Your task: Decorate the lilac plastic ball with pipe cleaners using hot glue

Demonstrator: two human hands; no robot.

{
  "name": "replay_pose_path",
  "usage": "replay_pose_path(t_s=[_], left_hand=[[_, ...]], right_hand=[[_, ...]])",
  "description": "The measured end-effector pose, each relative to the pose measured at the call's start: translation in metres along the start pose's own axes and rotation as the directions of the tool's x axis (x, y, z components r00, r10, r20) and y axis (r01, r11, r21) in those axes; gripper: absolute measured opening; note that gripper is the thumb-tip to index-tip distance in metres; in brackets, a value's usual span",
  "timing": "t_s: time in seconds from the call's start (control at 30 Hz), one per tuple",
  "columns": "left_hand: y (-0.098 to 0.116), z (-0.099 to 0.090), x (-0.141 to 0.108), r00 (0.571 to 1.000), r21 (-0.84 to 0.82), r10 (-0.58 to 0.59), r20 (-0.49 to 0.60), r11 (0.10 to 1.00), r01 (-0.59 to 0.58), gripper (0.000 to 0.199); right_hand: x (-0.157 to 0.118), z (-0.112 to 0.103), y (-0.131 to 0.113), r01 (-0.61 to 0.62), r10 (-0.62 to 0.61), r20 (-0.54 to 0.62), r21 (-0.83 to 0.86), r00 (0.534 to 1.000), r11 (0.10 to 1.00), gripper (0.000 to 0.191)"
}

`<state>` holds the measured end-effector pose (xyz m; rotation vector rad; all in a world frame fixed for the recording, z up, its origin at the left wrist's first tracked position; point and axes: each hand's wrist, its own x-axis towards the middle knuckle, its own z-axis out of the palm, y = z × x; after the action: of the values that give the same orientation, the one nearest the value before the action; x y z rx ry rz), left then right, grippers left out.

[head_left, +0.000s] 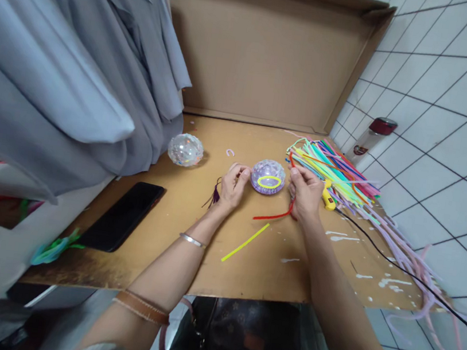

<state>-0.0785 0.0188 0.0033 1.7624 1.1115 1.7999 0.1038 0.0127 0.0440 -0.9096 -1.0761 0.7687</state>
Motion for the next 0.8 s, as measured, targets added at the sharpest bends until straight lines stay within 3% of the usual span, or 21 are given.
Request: replay_pose_path(t_s=[0.13,0.33,0.53,0.8], left_hand=[[0.006,0.002,-0.003,0.999,-0.064,-0.024,0.031,0.998,0.026,0.049],[0.018,0.011,-0.012,0.987,-0.130,0.057,0.148,0.991,-0.038,0.052],[0.025,0.023,-0.020,0.968,-0.123,0.154,0.199,0.984,-0.131,0.044],[0.030,0.028,-0.018,0.993,-0.188,0.034,0.111,0.982,-0.013,0.042]], right_hand=[[0.004,-0.001,-0.007,-0.014,0.058,-0.212,0.201,0.975,0.979,0.029],[0.009,-0.004,-0.010,-0.051,0.153,-0.439,0.235,0.885,0.971,0.025],[0.011,-0.006,-0.003,-0.043,0.114,-0.462,0.161,0.879,0.986,0.022],[0.005,-0.002,0.004,0.050,-0.069,-0.394,-0.060,0.916,0.997,0.034]])
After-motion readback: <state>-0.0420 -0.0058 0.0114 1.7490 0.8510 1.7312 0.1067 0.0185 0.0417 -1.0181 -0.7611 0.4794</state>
